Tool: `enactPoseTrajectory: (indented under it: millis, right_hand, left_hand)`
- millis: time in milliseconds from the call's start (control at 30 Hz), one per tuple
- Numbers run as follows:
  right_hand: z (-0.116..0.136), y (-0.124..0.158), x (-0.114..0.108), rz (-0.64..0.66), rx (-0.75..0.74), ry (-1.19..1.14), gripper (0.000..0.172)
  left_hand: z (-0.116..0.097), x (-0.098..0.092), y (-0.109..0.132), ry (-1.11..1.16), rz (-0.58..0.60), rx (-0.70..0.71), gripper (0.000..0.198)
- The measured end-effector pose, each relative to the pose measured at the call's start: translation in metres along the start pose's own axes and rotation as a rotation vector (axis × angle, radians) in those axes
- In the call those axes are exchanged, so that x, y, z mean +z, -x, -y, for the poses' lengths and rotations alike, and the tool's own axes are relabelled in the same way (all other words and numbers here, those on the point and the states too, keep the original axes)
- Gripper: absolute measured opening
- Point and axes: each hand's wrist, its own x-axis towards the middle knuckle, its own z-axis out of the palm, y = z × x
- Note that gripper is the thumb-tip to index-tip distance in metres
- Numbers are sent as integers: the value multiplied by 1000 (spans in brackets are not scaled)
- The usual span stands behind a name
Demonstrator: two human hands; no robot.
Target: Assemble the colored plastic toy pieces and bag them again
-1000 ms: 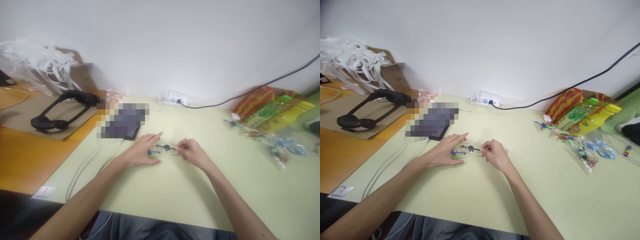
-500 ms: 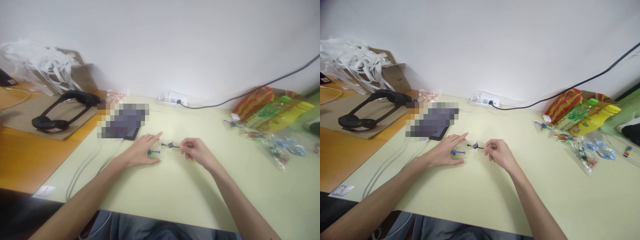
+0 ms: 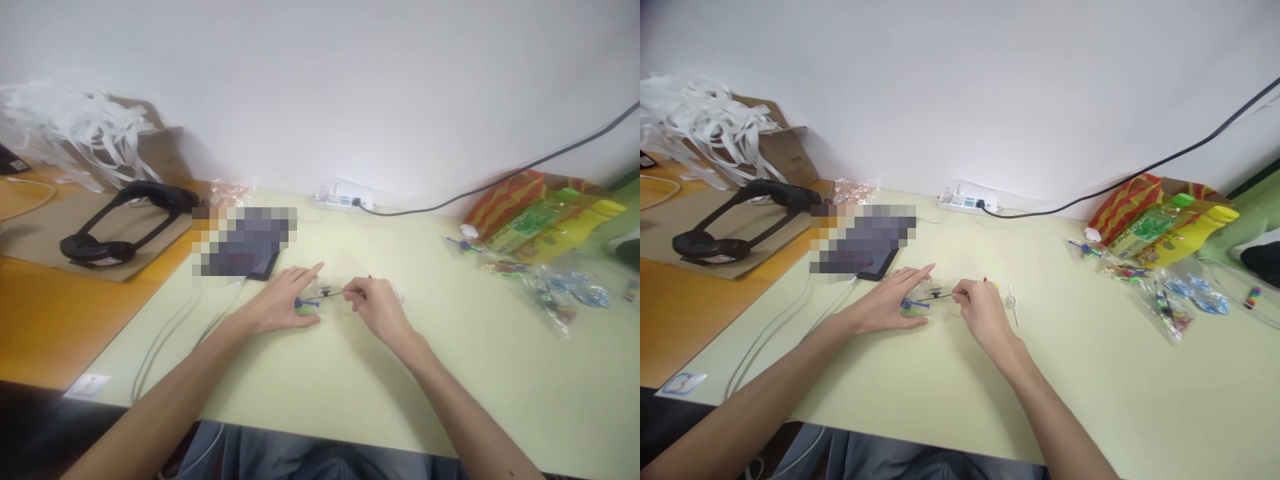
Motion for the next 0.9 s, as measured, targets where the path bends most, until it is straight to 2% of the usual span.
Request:
enactPoseTrajectory:
  millis: [67,200,267,500,667,900]
  right_hand:
    - [1,-3,6,-45,-94,100,27]
    - [0,-14,24,-149,-303,211,21]
    - [0,-19,32,-171,-352,238,19]
    - [4,-35,53,-132,-349,264,20]
    - [4,-44,69,-95,-285,240,18]
    - [10,-42,69,-78,-257,272,20]
  left_hand:
    - [0,0,0,1,-8,6,103]
    - [-1,1,-1,8,-23,11,102]
    - [-1,2,-1,4,-26,20,102]
    - [-2,4,-3,-21,-32,49,99]
    - [-3,3,-2,1,-11,57,100]
    - [-3,4,-1,38,-21,35,98]
